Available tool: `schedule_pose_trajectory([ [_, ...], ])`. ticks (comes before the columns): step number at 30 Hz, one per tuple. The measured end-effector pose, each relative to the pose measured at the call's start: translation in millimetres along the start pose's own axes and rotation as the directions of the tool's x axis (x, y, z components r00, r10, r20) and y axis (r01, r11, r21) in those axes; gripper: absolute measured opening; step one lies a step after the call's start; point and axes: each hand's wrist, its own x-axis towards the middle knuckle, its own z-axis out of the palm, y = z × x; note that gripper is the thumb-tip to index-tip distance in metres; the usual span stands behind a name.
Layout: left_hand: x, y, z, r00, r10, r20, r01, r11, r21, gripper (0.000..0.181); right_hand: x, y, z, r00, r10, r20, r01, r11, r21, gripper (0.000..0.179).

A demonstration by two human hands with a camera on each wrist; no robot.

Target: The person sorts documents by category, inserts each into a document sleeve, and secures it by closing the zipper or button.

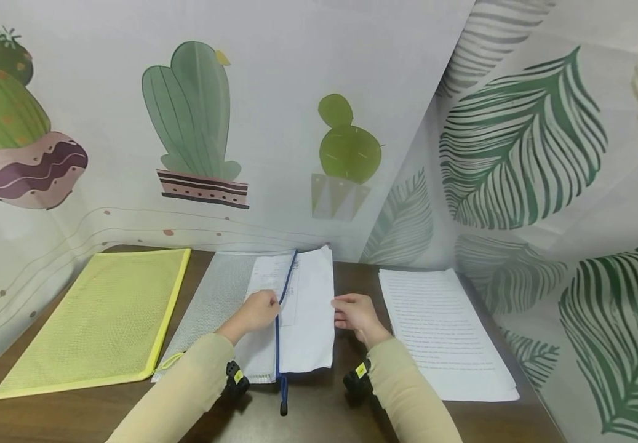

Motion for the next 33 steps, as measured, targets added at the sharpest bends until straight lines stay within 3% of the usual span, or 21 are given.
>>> schedule_pose_trajectory([
  [10, 0.8, -0.2, 0.6, 1.000, 0.006, -0.004, -0.006, 1.000, -0.026, 0.018, -10.2, -10.8, 6.7, 1.000, -0.012, 0.023, 0.012, 1.000, 0.007, 0.036],
  [33, 3.3, 0.1, 4.3, 1.000, 0.020, -0.010, -0.020, 1.000, -0.012, 0.018, 1.3, -0.6, 23.2, 1.000, -0.010, -0.002, 0.010, 0.999, 0.046, 0.031],
])
